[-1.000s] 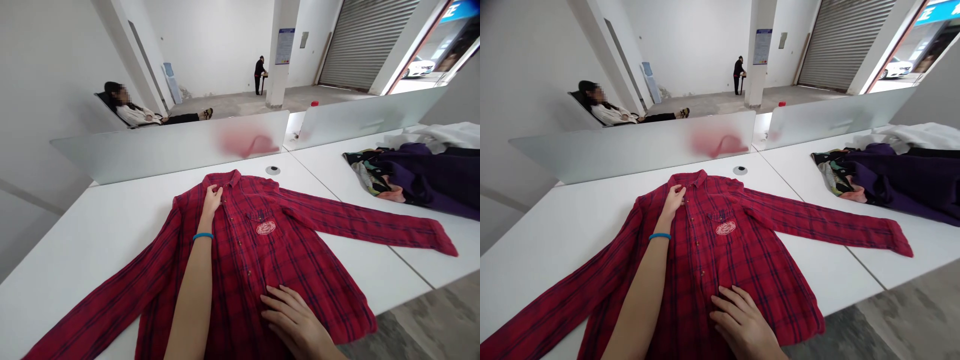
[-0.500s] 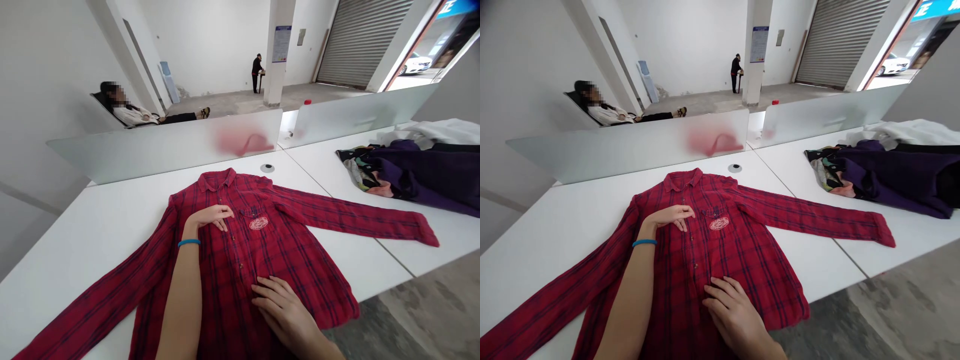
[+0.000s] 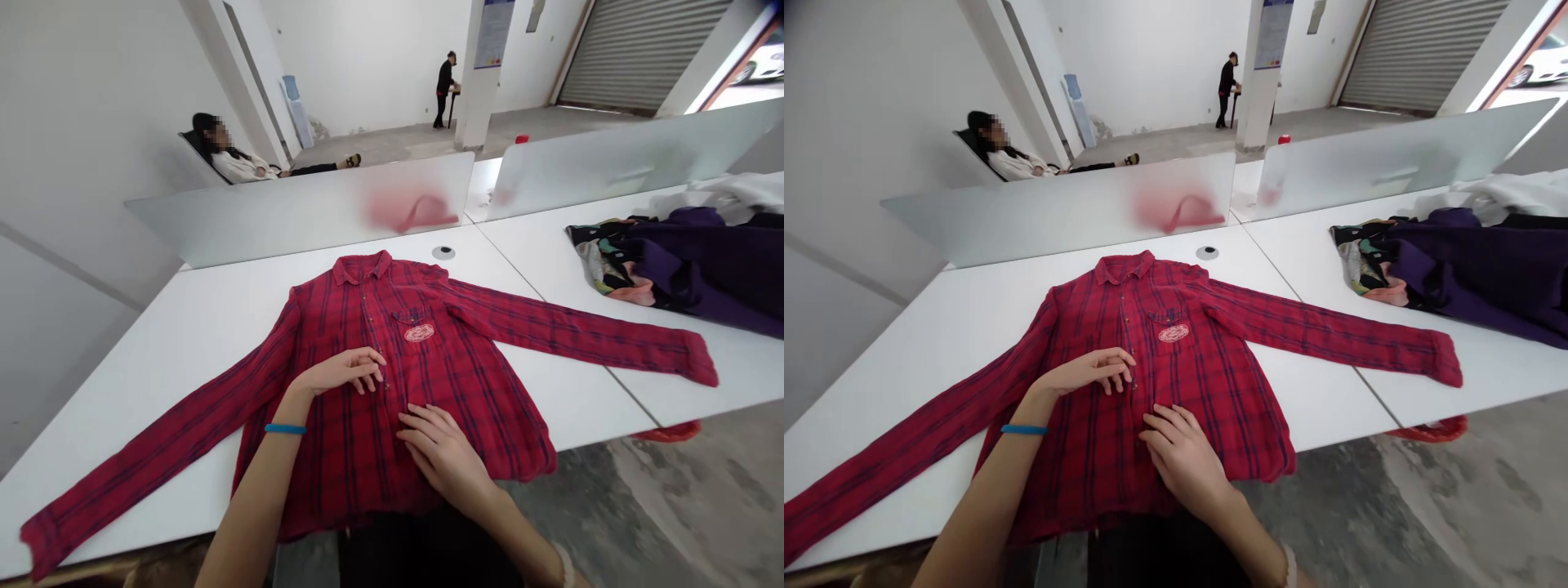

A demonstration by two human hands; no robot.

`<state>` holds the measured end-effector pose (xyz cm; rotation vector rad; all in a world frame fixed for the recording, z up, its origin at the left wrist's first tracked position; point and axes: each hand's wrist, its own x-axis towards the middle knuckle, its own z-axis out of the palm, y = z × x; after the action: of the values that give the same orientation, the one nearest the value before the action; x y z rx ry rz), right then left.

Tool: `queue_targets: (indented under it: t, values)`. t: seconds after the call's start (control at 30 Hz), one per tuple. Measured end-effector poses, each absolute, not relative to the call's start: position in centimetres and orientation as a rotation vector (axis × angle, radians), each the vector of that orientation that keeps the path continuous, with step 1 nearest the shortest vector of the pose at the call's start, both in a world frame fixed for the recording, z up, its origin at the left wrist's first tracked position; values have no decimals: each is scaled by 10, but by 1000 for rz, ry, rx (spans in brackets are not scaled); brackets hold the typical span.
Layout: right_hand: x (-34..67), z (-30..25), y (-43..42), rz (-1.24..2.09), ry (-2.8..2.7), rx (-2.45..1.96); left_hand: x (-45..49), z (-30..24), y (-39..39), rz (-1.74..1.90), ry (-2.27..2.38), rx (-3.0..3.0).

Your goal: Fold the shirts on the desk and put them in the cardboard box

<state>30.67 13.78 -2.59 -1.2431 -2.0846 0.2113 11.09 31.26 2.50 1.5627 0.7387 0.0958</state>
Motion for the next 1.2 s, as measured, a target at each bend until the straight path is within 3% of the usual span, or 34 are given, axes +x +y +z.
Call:
queue_targets:
  t: [0.37,0.57,0.8,1.2]
  values:
    - [309,-24,135,205,-2118,-1237,129,16,302,331,1295,2199]
    - [309,-27,136,209,-2108,-1224,144,16,301,223,1506,2366]
    - [308,-31,136,212,-2100,-1238,139,22,302,200,1558,2353]
    - [308,-30,134,198,-2122,-1232,132,26,295,570,1321,2181]
